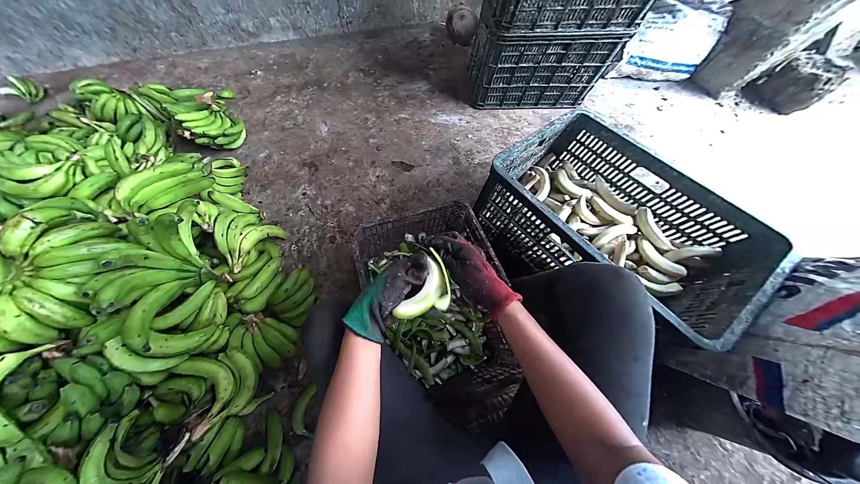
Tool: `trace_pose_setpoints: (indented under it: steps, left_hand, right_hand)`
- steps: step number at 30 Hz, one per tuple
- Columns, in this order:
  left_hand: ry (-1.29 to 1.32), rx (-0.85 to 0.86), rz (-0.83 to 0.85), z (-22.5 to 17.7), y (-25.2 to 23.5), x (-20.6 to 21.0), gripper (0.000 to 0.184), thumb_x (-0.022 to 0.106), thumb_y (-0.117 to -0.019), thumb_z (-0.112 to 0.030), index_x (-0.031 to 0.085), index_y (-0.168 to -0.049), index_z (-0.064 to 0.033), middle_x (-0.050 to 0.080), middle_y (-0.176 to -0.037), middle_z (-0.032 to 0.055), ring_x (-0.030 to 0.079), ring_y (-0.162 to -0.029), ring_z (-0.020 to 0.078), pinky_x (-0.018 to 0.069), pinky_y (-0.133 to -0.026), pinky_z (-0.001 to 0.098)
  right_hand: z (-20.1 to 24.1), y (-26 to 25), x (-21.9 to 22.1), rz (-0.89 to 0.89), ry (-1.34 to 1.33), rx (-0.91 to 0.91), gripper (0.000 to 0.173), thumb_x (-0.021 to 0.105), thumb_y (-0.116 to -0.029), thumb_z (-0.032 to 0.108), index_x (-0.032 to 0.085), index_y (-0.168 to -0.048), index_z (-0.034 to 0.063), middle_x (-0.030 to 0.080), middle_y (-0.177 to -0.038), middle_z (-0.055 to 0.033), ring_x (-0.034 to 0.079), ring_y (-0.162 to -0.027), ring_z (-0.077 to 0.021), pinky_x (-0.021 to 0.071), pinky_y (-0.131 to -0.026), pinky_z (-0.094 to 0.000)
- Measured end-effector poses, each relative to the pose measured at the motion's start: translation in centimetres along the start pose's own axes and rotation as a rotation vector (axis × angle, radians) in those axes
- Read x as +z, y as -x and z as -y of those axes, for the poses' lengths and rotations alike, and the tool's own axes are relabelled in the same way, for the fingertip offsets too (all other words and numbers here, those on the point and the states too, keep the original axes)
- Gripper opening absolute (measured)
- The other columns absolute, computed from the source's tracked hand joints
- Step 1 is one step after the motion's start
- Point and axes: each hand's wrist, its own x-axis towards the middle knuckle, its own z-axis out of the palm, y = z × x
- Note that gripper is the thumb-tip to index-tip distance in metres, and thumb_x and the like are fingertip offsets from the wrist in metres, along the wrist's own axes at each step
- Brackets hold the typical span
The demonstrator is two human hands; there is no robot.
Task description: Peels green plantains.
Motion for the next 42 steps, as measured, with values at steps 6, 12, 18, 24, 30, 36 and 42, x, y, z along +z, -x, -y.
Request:
trace_pose_setpoints:
  steps: [6, 12, 18, 24, 30, 36, 42]
  left_hand:
    - [0.484, 0.030, -0.436, 0.7, -0.8, 1.8, 0.031, 0.037, -0.1104, -0.026, 0.058, -0.122, -0.0050, 0.064, -0.093, 0.0057, 0.062, -0.079, 0.0111, 0.0552, -0.070, 0.0282]
    - [0.573, 0.134, -0.552, -0.2, -1.0, 1.6, 0.029, 0.033, -0.1105, -0.019, 0.057, -0.119, -0.0041, 0.064, -0.095, 0.0064, 0.062, -0.082, 0.0115, 0.0546, -0.074, 0.0290]
    - [0.510, 0.063, -0.505, -0.3, -0.6, 1.4, 0.036, 0.033, -0.1115, -0.031, 0.058, -0.121, -0.0075, 0.062, -0.091, 0.0048, 0.060, -0.076, 0.0098, 0.0523, -0.067, 0.0265]
    - [0.037, -0.020, -0.480, -0.3, 0.6, 1.6, 0.041, 0.039, -0.1109, -0.025, 0.049, -0.144, -0.0028, 0.059, -0.132, 0.0176, 0.058, -0.114, 0.0207, 0.0482, -0.098, 0.0382]
    - [0.083, -0.074, -0.355, -1.3, 1.1, 0.4, 0.039, 0.041, -0.1102, -0.032, 0.058, -0.130, -0.0032, 0.064, -0.103, 0.0088, 0.060, -0.086, 0.0121, 0.0519, -0.079, 0.0294]
    - [0.152, -0.066, -0.215, -1.3, 0.7, 0.4, 0.030, 0.047, -0.1082, -0.031, 0.062, -0.119, -0.0072, 0.064, -0.085, 0.0030, 0.061, -0.069, 0.0086, 0.0542, -0.064, 0.0247]
    - [0.526, 0.019, -0.195, -0.9, 0.3, 0.4, 0.033, 0.036, -0.1104, -0.028, 0.062, -0.112, -0.0082, 0.063, -0.075, 0.0008, 0.060, -0.061, 0.0077, 0.0534, -0.056, 0.0228]
  right_hand:
    - [0.4, 1.7, 1.9, -0.270, 0.004, -0.097, 0.027, 0.058, -0.0979, 0.007, 0.072, -0.121, 0.0048, 0.068, -0.121, -0.0165, 0.062, -0.113, -0.0328, 0.0504, -0.095, -0.0534]
    - [2.5, 4.9, 5.0, -0.313, 0.238, -0.177, 0.036, 0.059, -0.0894, 0.009, 0.077, -0.118, 0.0193, 0.066, -0.123, -0.0258, 0.060, -0.117, -0.0513, 0.0392, -0.100, -0.0726]
    - [2.6, 3.1, 3.4, -0.278, 0.348, -0.238, 0.037, 0.057, -0.0936, 0.019, 0.074, -0.126, 0.0266, 0.068, -0.120, -0.0181, 0.063, -0.114, -0.0424, 0.0446, -0.093, -0.0673]
    - [4.7, 0.9, 2.1, -0.057, 0.324, 0.011, 0.033, 0.054, -0.1029, 0.014, 0.067, -0.133, 0.0162, 0.068, -0.117, -0.0189, 0.067, -0.102, -0.0385, 0.0538, -0.083, -0.0589]
    - [4.6, 0.1, 0.6, 0.041, 0.193, 0.025, 0.032, 0.054, -0.1029, 0.009, 0.066, -0.132, 0.0074, 0.069, -0.119, -0.0190, 0.066, -0.111, -0.0361, 0.0498, -0.098, -0.0559]
    - [2.6, -0.2, 0.3, 0.038, 0.249, 0.062, 0.031, 0.052, -0.1047, 0.014, 0.067, -0.132, 0.0122, 0.068, -0.118, -0.0173, 0.066, -0.106, -0.0344, 0.0524, -0.090, -0.0563]
    - [1.2, 0.4, -1.3, -0.118, 0.047, -0.045, 0.034, 0.050, -0.1051, 0.011, 0.063, -0.136, 0.0064, 0.067, -0.128, -0.0161, 0.065, -0.113, -0.0291, 0.0506, -0.098, -0.0523]
